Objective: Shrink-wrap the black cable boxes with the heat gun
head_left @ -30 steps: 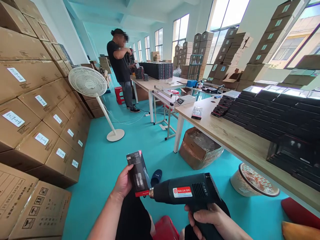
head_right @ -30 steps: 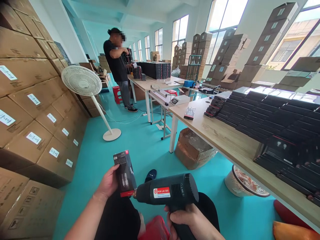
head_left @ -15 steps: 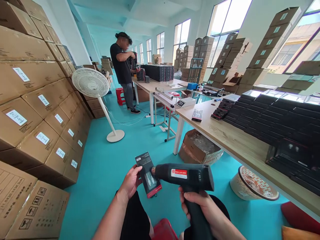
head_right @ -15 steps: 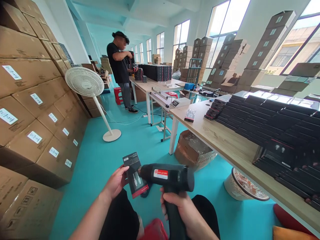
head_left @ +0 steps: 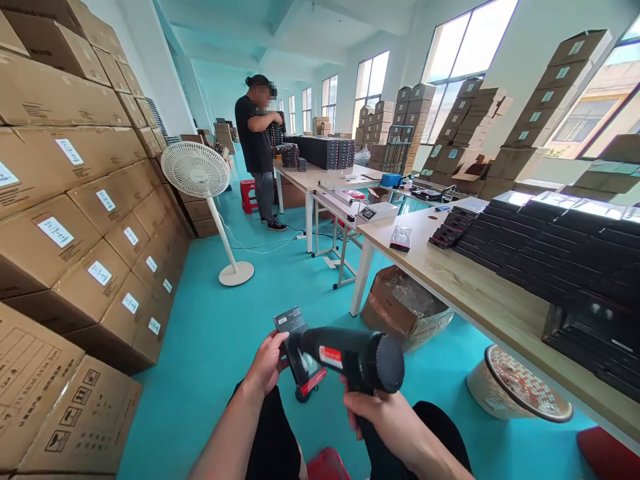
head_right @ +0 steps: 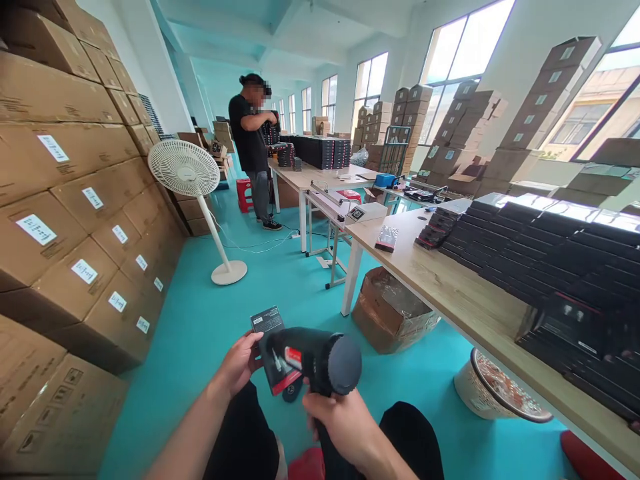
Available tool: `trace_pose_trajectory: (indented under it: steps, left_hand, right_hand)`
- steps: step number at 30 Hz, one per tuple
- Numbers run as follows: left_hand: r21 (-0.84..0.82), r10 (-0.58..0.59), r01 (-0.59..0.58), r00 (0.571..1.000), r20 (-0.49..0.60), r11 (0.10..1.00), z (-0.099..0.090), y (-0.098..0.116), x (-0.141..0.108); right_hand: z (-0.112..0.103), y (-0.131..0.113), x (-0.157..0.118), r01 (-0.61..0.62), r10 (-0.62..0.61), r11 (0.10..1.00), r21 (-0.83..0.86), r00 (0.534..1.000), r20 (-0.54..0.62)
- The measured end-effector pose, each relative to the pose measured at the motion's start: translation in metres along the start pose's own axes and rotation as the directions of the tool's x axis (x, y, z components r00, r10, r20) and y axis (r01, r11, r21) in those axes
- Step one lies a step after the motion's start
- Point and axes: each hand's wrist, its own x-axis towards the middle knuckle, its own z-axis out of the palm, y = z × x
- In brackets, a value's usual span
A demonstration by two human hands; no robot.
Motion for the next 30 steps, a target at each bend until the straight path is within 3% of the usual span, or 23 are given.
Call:
trace_pose_trajectory:
  steps: [2, 3, 6, 8, 12, 15, 17, 19, 21, 23, 25, 28, 30]
  left_hand:
    - [0.004, 0.0, 0.0, 1.0, -0.008, 1.0, 0.0, 0.0, 0.002]
    - [0.005, 0.003, -0.003, 1.0, -0.014, 1.0, -0.001, 0.0, 0.002]
    - [0.001, 0.018, -0.018, 1.0, -0.012, 1.0, -0.006, 0.003, 0.0]
    - [0.025, 0.046, -0.046, 0.999, 0.013, 0.999, -0.01, 0.007, -0.004]
    - [0.168, 0.245, -0.268, 0.959, 0.142, 0.949, -0.012, 0.011, -0.008]
    - [0.327, 0.354, -0.431, 0.895, 0.271, 0.841, -0.01, 0.009, -0.006]
    - [0.442, 0.379, -0.498, 0.864, 0.332, 0.747, -0.011, 0.004, -0.002]
    - [0.548, 0.397, -0.549, 0.835, 0.38, 0.63, -0.014, -0.002, 0.003]
    - [0.642, 0.41, -0.59, 0.806, 0.428, 0.49, -0.018, -0.008, 0.008]
    - [0.702, 0.427, -0.616, 0.776, 0.464, 0.358, -0.023, -0.011, 0.012]
    - [0.73, 0.441, -0.629, 0.753, 0.488, 0.266, -0.027, -0.013, 0.013]
    - [0.765, 0.449, -0.621, 0.741, 0.5, 0.173, -0.029, -0.012, 0.012]
    - [0.792, 0.447, -0.597, 0.748, 0.491, 0.128, -0.029, -0.01, 0.01]
  right_hand:
    - [0.001, 0.0, 0.004, -0.011, 0.014, 0.999, -0.049, 0.997, 0.075]
    - [-0.001, 0.0, 0.007, 0.006, -0.002, 0.997, -0.073, 0.999, 0.055]
    - [-0.019, 0.001, 0.02, 0.062, -0.073, 0.997, -0.053, 0.971, -0.226]
    - [-0.039, 0.001, 0.026, 0.058, -0.025, 0.993, 0.098, 0.951, -0.308]
    - [-0.068, 0.0, 0.019, 0.027, 0.071, 0.93, 0.367, 0.966, -0.25]
    - [-0.066, -0.005, 0.002, 0.02, 0.067, 0.92, 0.39, 0.976, -0.208]
    - [-0.057, -0.013, -0.008, -0.015, 0.056, 0.93, 0.366, 0.993, -0.099]
    - [-0.048, -0.023, -0.014, -0.033, 0.039, 0.951, 0.308, 0.999, -0.012]
    - [-0.041, -0.034, -0.015, -0.001, 0.008, 0.975, 0.22, 1.0, -0.029]
    - [-0.038, -0.044, -0.012, 0.019, -0.012, 0.992, 0.124, 0.998, -0.057]
    - [-0.036, -0.049, -0.009, -0.012, 0.011, 0.999, 0.046, 1.0, 0.015]
    - [-0.034, -0.053, -0.004, -0.032, 0.035, 0.999, -0.024, 0.989, 0.143]
    - [-0.033, -0.053, -0.002, -0.017, 0.022, 0.999, -0.048, 0.994, 0.104]
